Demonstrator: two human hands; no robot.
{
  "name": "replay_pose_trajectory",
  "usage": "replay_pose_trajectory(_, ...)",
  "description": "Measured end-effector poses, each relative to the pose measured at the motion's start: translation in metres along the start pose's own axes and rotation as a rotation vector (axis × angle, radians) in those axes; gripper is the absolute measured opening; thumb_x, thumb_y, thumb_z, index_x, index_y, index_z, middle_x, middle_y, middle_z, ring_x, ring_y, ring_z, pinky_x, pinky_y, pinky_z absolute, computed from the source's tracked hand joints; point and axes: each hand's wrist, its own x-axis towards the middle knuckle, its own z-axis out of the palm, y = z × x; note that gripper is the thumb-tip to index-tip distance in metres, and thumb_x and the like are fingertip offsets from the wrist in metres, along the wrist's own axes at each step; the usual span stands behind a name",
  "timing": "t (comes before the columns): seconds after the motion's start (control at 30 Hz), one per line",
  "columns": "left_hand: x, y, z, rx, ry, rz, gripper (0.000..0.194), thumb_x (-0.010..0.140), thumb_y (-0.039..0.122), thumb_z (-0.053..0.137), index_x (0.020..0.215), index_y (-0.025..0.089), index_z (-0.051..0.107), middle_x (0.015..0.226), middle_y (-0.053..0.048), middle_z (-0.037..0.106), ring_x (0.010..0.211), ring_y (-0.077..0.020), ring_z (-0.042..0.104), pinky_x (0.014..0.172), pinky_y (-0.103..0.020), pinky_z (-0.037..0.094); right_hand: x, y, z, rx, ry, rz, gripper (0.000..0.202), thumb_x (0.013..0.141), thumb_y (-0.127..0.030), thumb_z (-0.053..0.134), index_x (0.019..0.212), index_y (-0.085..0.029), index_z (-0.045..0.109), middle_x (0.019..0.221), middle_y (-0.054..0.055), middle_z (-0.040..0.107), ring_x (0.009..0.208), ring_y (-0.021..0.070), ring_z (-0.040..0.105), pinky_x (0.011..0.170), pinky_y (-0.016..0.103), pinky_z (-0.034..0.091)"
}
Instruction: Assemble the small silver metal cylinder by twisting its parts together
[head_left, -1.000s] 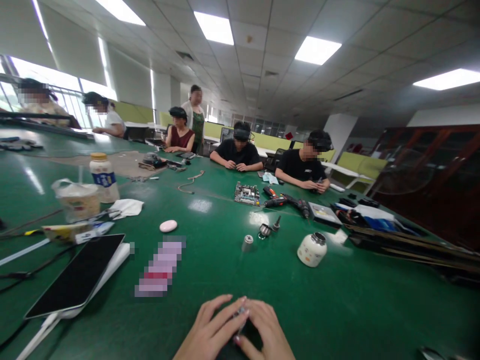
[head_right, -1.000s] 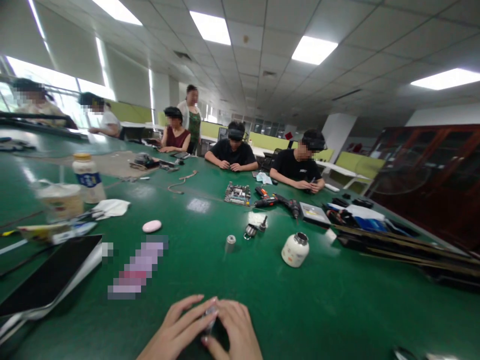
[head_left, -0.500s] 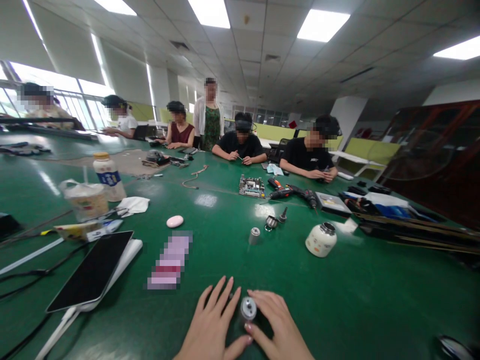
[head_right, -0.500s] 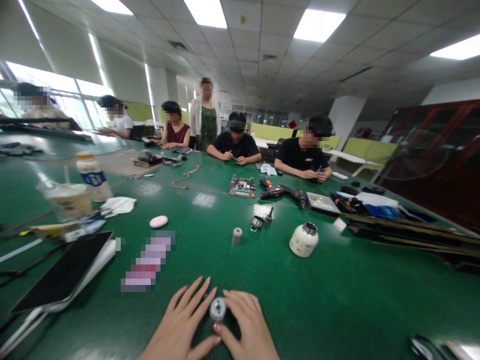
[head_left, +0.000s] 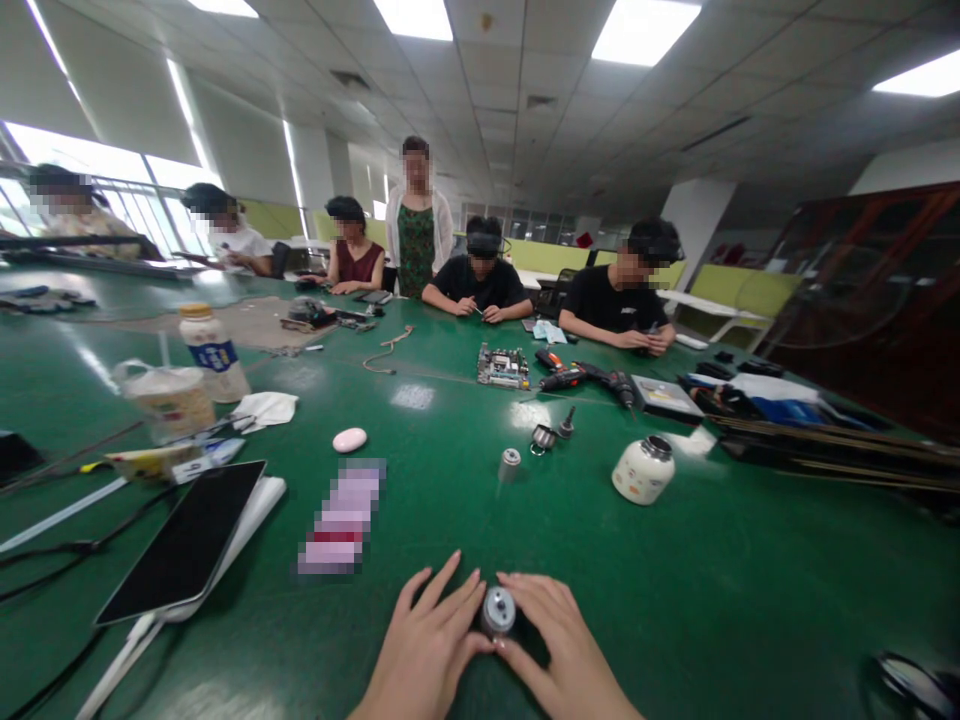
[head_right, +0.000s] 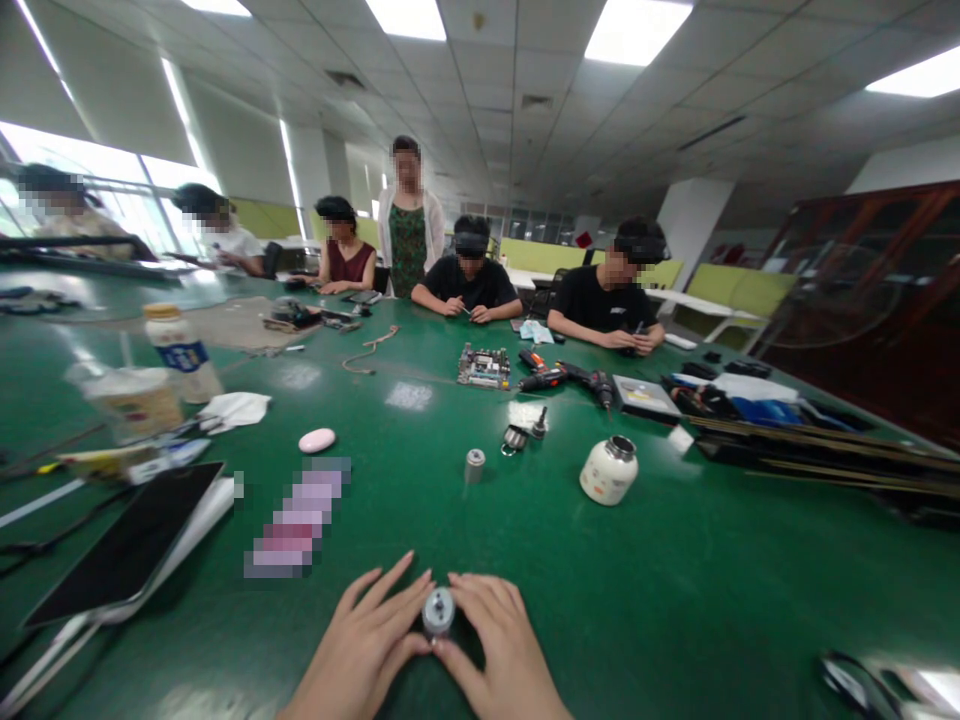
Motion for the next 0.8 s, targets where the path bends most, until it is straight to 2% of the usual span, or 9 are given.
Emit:
replay_pose_trajectory(0.1,0.0,-0.003,0.002,-0.034,0.024,0.015,0.039,0.092,0.018,0.056,0.13,0.026,0.056,0.121,-0.002,0.07,0.12,-0.0253,0.059,0.091,-0.041,0.05,0.001,-0.002,-0.001,0.005,0.013,0.011,0.04,0.089,-0.033,0.064,0.127,-0.027,0.057,0.127,0.007,0.064,0.116,0.0256,0.058,0.099,0.041,0.047)
replay_pose_trajectory(0.23,0.001,-0.003,0.001,-0.058,0.057,0.023,0.039,0.089,0.012,0.056,0.124,0.029,0.062,0.108,0.001,0.076,0.116,-0.0287,0.062,0.087,-0.045,0.05,0.001,-0.004,-0.002,0.013,0.003,0.023,0.04,0.089,-0.032,0.063,0.128,-0.027,0.056,0.128,0.007,0.064,0.117,0.0254,0.058,0.099,0.041,0.047)
replay_pose_trajectory(0.33,0.0,-0.003,0.003,-0.138,0.12,-0.054,0.034,0.089,0.01,0.054,0.112,0.03,0.069,0.092,0.002,0.079,0.106,-0.0271,0.068,0.081,-0.043,0.052,0.001,-0.005,-0.003,0.017,0.0,0.029,0.04,0.088,-0.032,0.064,0.128,-0.027,0.056,0.128,0.007,0.064,0.117,0.0262,0.058,0.099,0.042,0.047)
replay_pose_trajectory(0.43,-0.001,-0.001,0.004,-0.262,0.181,-0.19,0.025,0.091,0.016,0.056,0.102,0.029,0.073,0.078,0.0,0.077,0.081,-0.0215,0.07,0.069,-0.034,0.054,0.001,-0.005,-0.004,0.021,-0.011,0.04,0.04,0.089,-0.032,0.063,0.128,-0.027,0.056,0.129,0.007,0.063,0.118,0.0261,0.056,0.1,0.042,0.046)
replay_pose_trajectory(0.5,0.0,0.002,0.002,-0.366,0.241,-0.259,0.018,0.092,0.021,0.057,0.096,0.027,0.074,0.076,0.0,0.074,0.07,-0.0172,0.068,0.063,-0.028,0.055,0.001,-0.005,-0.004,0.019,-0.014,0.043,0.04,0.089,-0.032,0.063,0.128,-0.027,0.055,0.129,0.006,0.063,0.119,0.0257,0.056,0.101,0.042,0.046)
replay_pose_trajectory(0.57,0.003,0.005,0.0,-0.483,0.322,-0.284,0.015,0.092,0.024,0.058,0.093,0.024,0.072,0.078,0.0,0.073,0.069,-0.0153,0.068,0.064,-0.026,0.056,0.001,-0.005,-0.003,0.012,-0.008,0.038,0.04,0.089,-0.032,0.064,0.128,-0.027,0.055,0.129,0.006,0.063,0.118,0.0254,0.056,0.101,0.042,0.046)
replay_pose_trajectory(0.7,0.015,0.012,-0.005,-0.691,0.501,-0.224,0.01,0.092,0.02,0.06,0.087,0.022,0.068,0.081,0.0,0.073,0.077,-0.0144,0.07,0.071,-0.024,0.058,0.001,-0.006,-0.001,-0.009,0.011,0.018,0.038,0.089,-0.032,0.064,0.126,-0.026,0.056,0.126,0.007,0.064,0.115,0.0254,0.058,0.099,0.041,0.047)
replay_pose_trajectory(0.8,0.023,0.016,-0.006,-0.733,0.616,-0.191,0.008,0.091,0.018,0.061,0.087,0.022,0.067,0.08,0.0,0.074,0.077,-0.0145,0.071,0.072,-0.024,0.059,0.002,-0.006,-0.001,-0.024,0.028,0.0,0.038,0.089,-0.032,0.064,0.126,-0.027,0.056,0.124,0.007,0.065,0.114,0.0255,0.059,0.097,0.041,0.048)
